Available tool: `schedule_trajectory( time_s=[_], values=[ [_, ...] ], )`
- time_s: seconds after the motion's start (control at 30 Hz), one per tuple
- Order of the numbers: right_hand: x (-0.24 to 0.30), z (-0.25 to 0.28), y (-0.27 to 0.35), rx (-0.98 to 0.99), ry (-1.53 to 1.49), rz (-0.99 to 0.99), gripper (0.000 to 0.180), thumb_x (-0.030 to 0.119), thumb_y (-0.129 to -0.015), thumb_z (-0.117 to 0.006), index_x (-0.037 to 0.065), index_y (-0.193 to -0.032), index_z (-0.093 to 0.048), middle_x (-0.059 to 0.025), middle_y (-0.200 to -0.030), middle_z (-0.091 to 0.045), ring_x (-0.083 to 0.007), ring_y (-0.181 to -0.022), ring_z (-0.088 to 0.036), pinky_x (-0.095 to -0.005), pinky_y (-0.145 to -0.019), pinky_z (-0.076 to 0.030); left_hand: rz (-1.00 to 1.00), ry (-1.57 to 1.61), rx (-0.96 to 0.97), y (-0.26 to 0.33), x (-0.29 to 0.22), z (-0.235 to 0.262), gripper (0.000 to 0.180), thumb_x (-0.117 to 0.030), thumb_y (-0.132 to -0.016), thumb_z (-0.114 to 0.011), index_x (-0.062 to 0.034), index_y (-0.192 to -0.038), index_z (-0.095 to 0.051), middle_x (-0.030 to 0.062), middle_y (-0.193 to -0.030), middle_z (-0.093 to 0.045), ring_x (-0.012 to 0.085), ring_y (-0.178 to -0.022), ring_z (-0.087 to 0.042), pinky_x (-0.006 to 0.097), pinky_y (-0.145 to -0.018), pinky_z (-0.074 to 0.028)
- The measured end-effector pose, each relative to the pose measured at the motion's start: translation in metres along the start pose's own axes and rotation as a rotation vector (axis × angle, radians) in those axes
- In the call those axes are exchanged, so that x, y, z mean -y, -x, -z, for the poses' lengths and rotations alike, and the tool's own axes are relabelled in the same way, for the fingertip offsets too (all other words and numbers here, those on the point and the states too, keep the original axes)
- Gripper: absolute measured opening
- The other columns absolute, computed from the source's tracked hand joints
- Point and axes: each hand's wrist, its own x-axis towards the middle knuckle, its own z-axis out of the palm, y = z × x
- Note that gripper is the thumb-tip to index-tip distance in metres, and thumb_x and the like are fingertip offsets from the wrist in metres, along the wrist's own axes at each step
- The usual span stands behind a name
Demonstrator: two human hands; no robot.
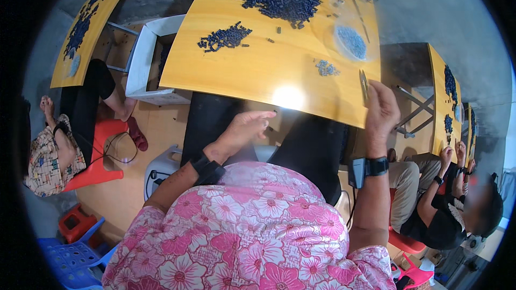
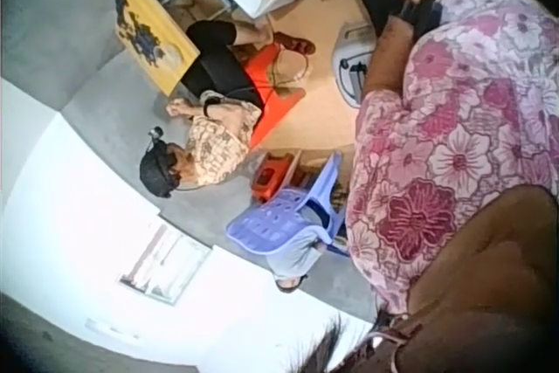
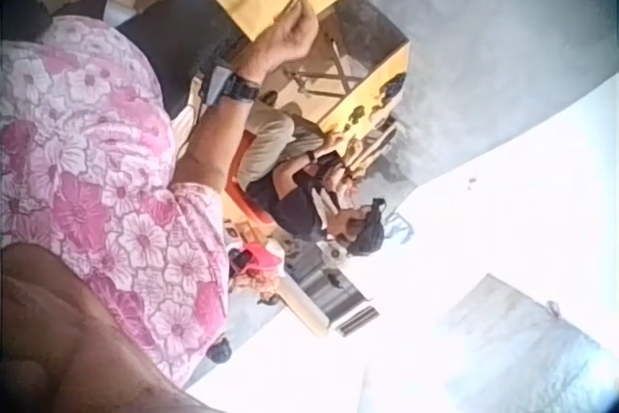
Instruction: The recorder is manual assembling small blue plastic pins into black plastic sockets at a workbench.
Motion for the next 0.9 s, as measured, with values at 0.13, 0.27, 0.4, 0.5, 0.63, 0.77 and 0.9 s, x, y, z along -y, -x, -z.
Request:
schedule_trajectory(
  time_s=[0.13, 0.27, 0.4, 0.5, 0.63, 0.77, 0.9],
  values=[
    [0.048, -0.072, -0.011, 0.315, 0.041, 0.06, 0.014, 0.0, -0.083, -0.061, 0.0, -0.096, -0.066, -0.0077, -0.09, -0.063, -0.0154, -0.079, -0.061, -0.0258, -0.066, -0.05, 0.008, 0.016, 0.007, -0.004, 0.003, 0.003, 0.04, -0.017, -0.09, -0.052, 0.0004, -0.125, -0.054, 0.0021, -0.096, -0.06, 0.0067, -0.071, -0.054, 0.022, -0.069, -0.046],
    [0.037, -0.136, -0.027, 0.398, 0.078, 0.18, 0.022, 0.003, -0.077, -0.063, 0.003, -0.099, -0.066, -0.0133, -0.093, -0.062, -0.0256, -0.074, -0.061, -0.0309, -0.066, -0.05, 0.034, 0.082, -0.002, -0.002, -0.005, 0.001, 0.039, -0.016, -0.09, -0.051, 0.0006, -0.126, -0.054, 0.0012, -0.094, -0.059, 0.0067, -0.072, -0.054, 0.022, -0.07, -0.046],
    [0.043, -0.179, -0.033, 0.412, 0.274, 0.338, 0.021, 0.004, -0.076, -0.059, 0.003, -0.096, -0.065, -0.0145, -0.093, -0.062, -0.0303, -0.088, -0.059, -0.0376, -0.072, -0.05, 0.084, 0.07, -0.014, -0.003, -0.005, 0.002, 0.039, -0.014, -0.091, -0.05, 0.0002, -0.127, -0.053, 0.0004, -0.092, -0.057, 0.0066, -0.073, -0.054, 0.022, -0.071, -0.046],
    [0.045, -0.196, -0.031, 0.447, 0.331, 0.303, 0.017, 0.002, -0.076, -0.055, 0.003, -0.091, -0.064, -0.0163, -0.087, -0.06, -0.0326, -0.088, -0.056, -0.0403, -0.073, -0.048, 0.061, 0.125, -0.008, -0.005, -0.004, 0.002, 0.034, -0.015, -0.093, -0.052, -0.0031, -0.124, -0.056, -0.0008, -0.093, -0.058, 0.0057, -0.07, -0.053, 0.021, -0.067, -0.047],
    [0.045, -0.213, -0.035, 0.435, 0.388, 0.392, 0.028, 0.0, -0.075, -0.062, 0.003, -0.102, -0.065, -0.0137, -0.086, -0.06, -0.0254, -0.075, -0.061, -0.0329, -0.069, -0.05, 0.051, 0.159, -0.005, -0.007, 0.001, 0.002, 0.033, -0.015, -0.093, -0.052, -0.003, -0.123, -0.056, 0.0001, -0.093, -0.059, 0.0055, -0.069, -0.052, 0.02, -0.065, -0.046],
    [0.053, -0.225, -0.033, 0.453, 0.154, 0.214, 0.028, -0.002, -0.075, -0.062, 0.004, -0.102, -0.066, -0.0126, -0.088, -0.061, -0.0225, -0.077, -0.062, -0.0301, -0.072, -0.05, 0.083, 0.146, -0.008, -0.006, -0.006, 0.002, 0.033, -0.014, -0.092, -0.052, -0.0029, -0.123, -0.057, -0.0001, -0.092, -0.06, 0.0054, -0.068, -0.052, 0.019, -0.064, -0.046],
    [0.039, -0.22, -0.043, 0.282, 0.015, 0.176, 0.031, -0.005, -0.076, -0.059, 0.006, -0.104, -0.065, -0.0102, -0.093, -0.063, -0.0186, -0.074, -0.061, -0.0271, -0.072, -0.051, 0.089, 0.128, 0.018, -0.004, -0.008, 0.005, 0.039, -0.018, -0.093, -0.051, 0.0025, -0.125, -0.052, -0.0022, -0.092, -0.055, 0.0065, -0.075, -0.053, 0.022, -0.072, -0.045]
  ],
)
